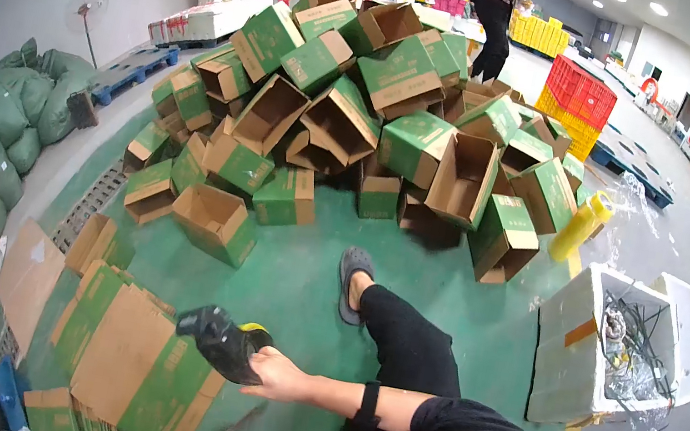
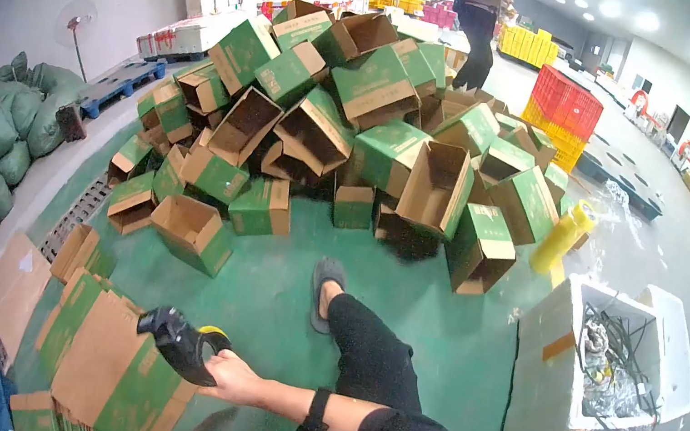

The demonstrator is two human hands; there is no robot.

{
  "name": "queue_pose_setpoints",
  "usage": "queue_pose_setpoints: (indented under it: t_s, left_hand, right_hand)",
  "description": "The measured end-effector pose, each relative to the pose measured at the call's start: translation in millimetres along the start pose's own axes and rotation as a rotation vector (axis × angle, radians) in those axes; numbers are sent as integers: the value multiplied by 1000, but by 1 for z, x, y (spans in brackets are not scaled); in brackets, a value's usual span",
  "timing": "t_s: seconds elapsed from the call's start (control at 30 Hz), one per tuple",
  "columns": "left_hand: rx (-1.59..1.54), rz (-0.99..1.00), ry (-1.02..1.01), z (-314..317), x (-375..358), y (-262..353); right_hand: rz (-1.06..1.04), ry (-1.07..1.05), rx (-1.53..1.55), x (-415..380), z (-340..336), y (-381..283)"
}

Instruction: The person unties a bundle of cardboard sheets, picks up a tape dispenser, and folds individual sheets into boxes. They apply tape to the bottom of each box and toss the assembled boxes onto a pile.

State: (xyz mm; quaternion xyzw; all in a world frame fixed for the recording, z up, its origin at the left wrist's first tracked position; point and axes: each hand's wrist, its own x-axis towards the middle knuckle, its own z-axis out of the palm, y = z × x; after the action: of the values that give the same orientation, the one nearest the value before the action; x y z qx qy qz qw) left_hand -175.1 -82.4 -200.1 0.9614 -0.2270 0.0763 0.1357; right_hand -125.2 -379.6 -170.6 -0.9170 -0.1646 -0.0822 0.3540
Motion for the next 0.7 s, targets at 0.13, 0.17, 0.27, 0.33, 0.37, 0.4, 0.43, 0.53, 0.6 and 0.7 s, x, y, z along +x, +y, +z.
queue_pose_setpoints:
  t_s: [0.13,0.17,0.27,0.33,0.37,0.4,0.43,0.53,0.6,0.7]
  left_hand:
    - [-98,-3,-19,-4,-8,30]
    - [-93,-1,-10,-3,-8,27]
    - [-139,-24,16,-4,-7,21]
    - [-367,-99,-129,-14,-2,18]
    - [-370,-80,-70,-21,-1,20]
    - [-299,23,67,-19,-2,13]
    - [-226,122,206,-17,-1,1]
    - [402,-317,448,-27,-16,-27]
    - [231,-724,447,-18,-30,-52]
    - [-634,-747,447,-6,-38,-74]
  right_hand:
    - [-219,-174,-150,-18,52,-3]
    - [-212,-238,-130,-25,54,-8]
    - [-197,-347,-147,-28,66,-12]
    - [-135,-405,-140,-28,75,-6]
    - [-129,-408,-151,-29,74,-3]
    - [-78,-401,-45,-32,73,-1]
    - [-28,-395,60,-32,72,2]
    - [221,-527,204,-24,84,19]
    - [290,-589,267,-17,75,15]
    - [334,-509,413,-16,73,15]
